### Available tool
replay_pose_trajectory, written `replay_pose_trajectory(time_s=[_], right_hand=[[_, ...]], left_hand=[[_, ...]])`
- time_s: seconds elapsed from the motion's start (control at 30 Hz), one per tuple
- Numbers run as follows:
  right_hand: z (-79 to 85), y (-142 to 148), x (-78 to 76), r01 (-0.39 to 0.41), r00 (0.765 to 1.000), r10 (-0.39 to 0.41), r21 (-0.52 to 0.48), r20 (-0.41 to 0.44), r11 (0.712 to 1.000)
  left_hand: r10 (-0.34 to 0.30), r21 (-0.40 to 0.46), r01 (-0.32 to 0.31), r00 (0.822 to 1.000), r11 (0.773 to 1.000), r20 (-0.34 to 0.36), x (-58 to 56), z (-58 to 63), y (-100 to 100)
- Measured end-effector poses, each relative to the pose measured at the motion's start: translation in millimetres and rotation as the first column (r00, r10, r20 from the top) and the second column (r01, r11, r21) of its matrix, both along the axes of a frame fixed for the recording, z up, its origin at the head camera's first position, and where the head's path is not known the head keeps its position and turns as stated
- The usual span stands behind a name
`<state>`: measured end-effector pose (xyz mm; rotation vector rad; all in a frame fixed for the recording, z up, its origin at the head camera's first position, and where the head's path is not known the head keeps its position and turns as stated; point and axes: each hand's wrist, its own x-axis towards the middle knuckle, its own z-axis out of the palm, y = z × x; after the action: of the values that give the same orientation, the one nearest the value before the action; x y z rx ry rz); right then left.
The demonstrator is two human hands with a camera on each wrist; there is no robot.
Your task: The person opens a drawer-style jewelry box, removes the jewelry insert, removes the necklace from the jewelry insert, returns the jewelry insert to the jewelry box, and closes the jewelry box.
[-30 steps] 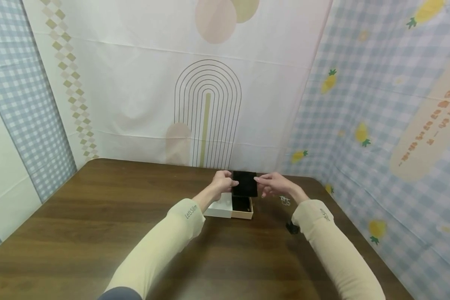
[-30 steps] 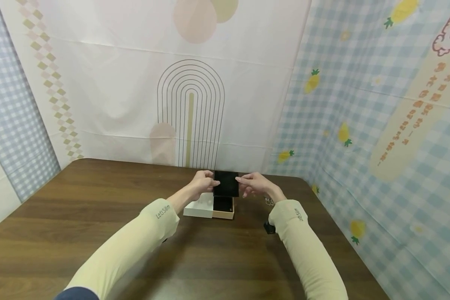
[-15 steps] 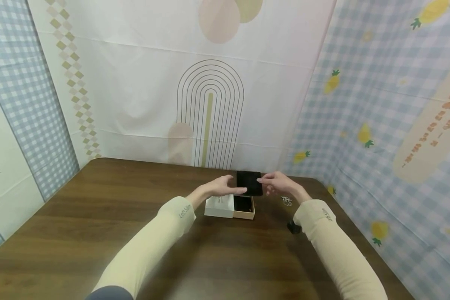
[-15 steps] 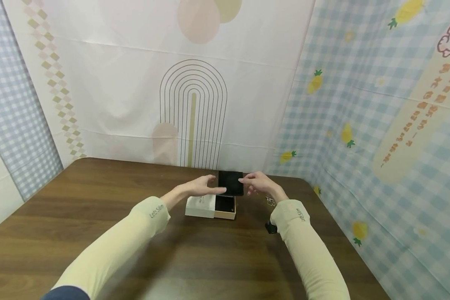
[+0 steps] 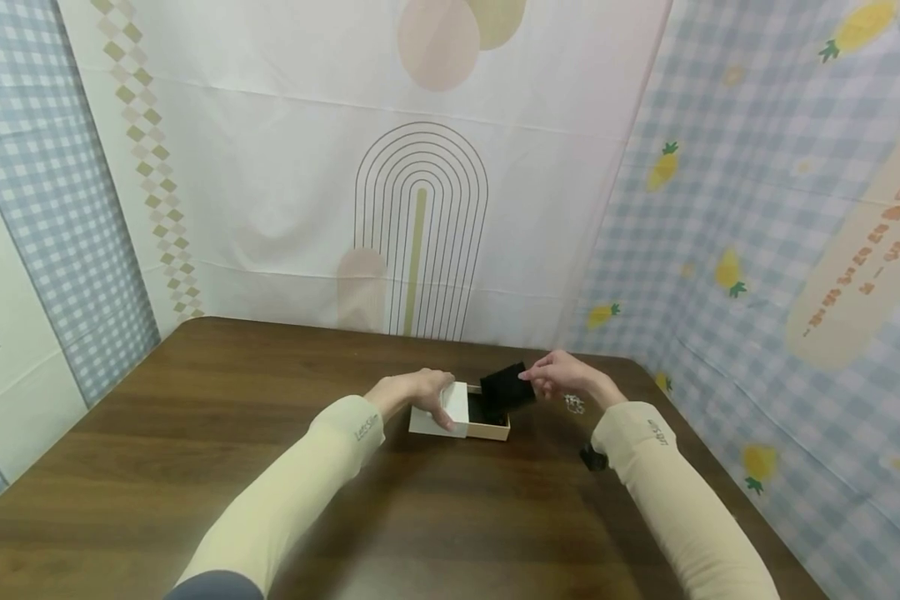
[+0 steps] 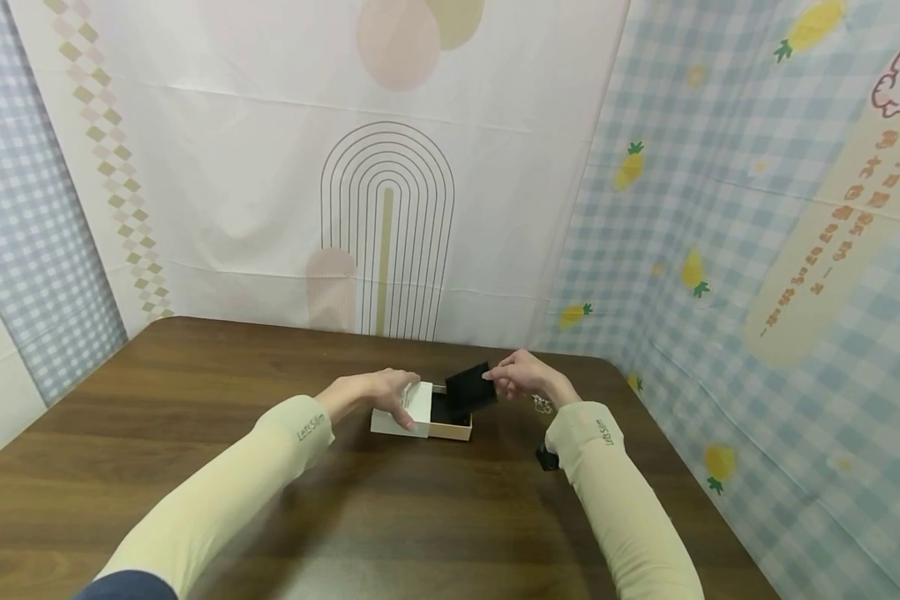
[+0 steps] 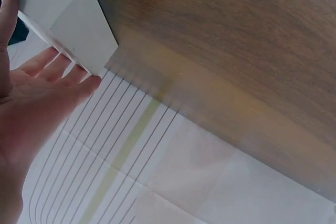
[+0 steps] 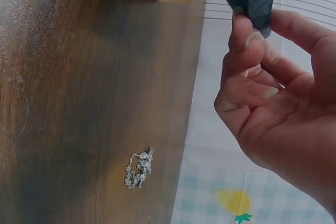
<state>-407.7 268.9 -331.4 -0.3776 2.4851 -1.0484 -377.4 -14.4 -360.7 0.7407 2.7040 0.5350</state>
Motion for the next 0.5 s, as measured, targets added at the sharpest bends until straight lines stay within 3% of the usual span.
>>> replay_pose_trajectory(time_s=[0.33,0.5], right_hand=[[1.6,-3.8,1.1,-0.037,0.999,0.036,0.058,0.013,0.998],[-2.5,-9.1,2.2,-0.03,0.999,0.033,0.095,-0.033,0.995]], left_hand=[[0.007,0.0,-0.007,1.0,1.0,-0.011,1.9,1.2,0.1],[0.016,0.007,-0.016,1.0,1.0,0.008,0.7,-0.3,-0.5]])
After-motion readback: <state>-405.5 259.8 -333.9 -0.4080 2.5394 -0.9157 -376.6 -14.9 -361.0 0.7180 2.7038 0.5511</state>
